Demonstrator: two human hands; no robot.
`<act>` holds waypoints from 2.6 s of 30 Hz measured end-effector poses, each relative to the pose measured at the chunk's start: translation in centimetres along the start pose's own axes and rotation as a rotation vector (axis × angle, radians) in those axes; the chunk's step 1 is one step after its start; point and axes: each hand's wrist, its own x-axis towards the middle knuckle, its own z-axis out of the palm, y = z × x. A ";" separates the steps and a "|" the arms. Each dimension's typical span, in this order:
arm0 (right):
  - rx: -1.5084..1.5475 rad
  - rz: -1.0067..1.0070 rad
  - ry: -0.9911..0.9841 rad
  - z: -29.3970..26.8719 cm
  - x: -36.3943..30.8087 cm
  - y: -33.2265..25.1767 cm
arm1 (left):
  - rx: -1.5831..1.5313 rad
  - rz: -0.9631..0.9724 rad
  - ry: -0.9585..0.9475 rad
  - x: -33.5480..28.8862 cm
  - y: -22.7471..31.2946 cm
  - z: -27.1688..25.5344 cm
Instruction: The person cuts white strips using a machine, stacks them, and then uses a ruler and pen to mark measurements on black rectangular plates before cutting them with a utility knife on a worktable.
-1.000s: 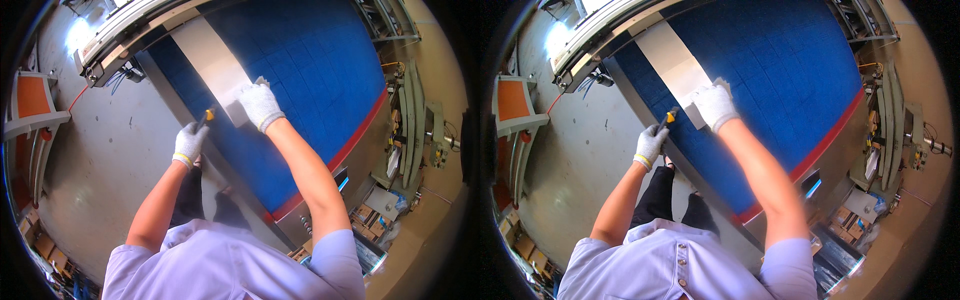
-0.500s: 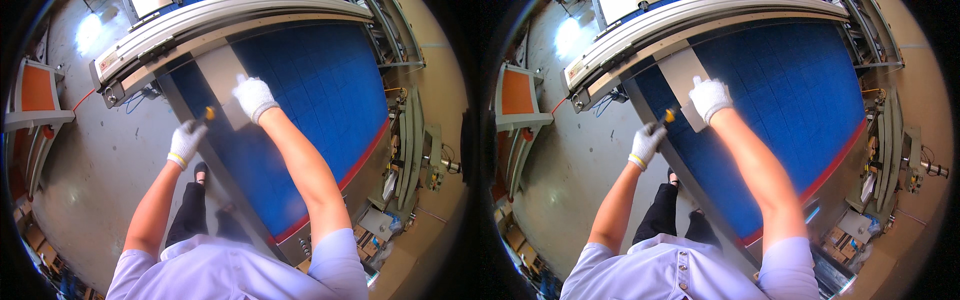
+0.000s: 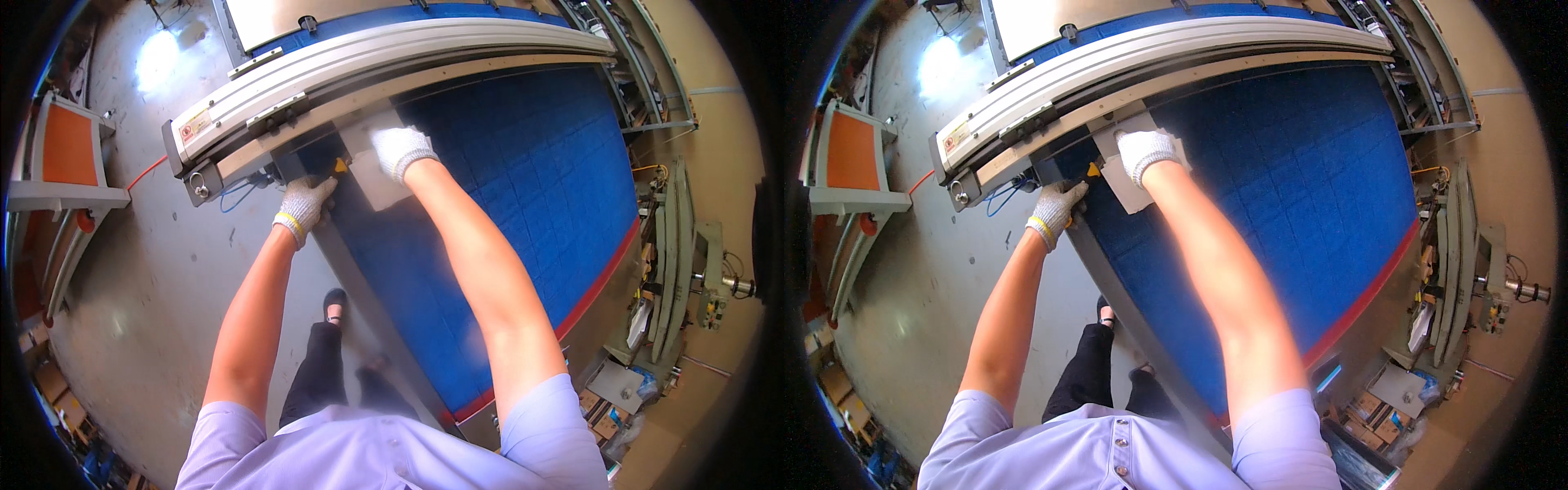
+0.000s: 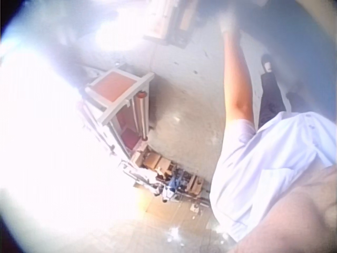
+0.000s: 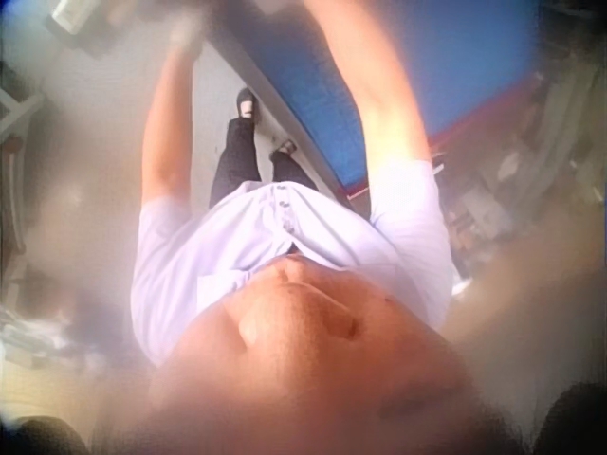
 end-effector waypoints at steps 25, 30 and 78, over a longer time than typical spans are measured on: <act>-0.141 -0.286 -0.269 0.5 -7.2 -5.1 | 0.916 0.663 0.178 -11.6 -6.2 -1.0; 0.052 -0.082 0.129 3.9 -14.5 0.1 | 0.640 0.474 0.097 -13.0 -7.9 -0.5; 1.045 1.367 1.613 39.0 -100.3 4.2 | 0.686 -0.116 -1.372 -58.3 -42.4 56.7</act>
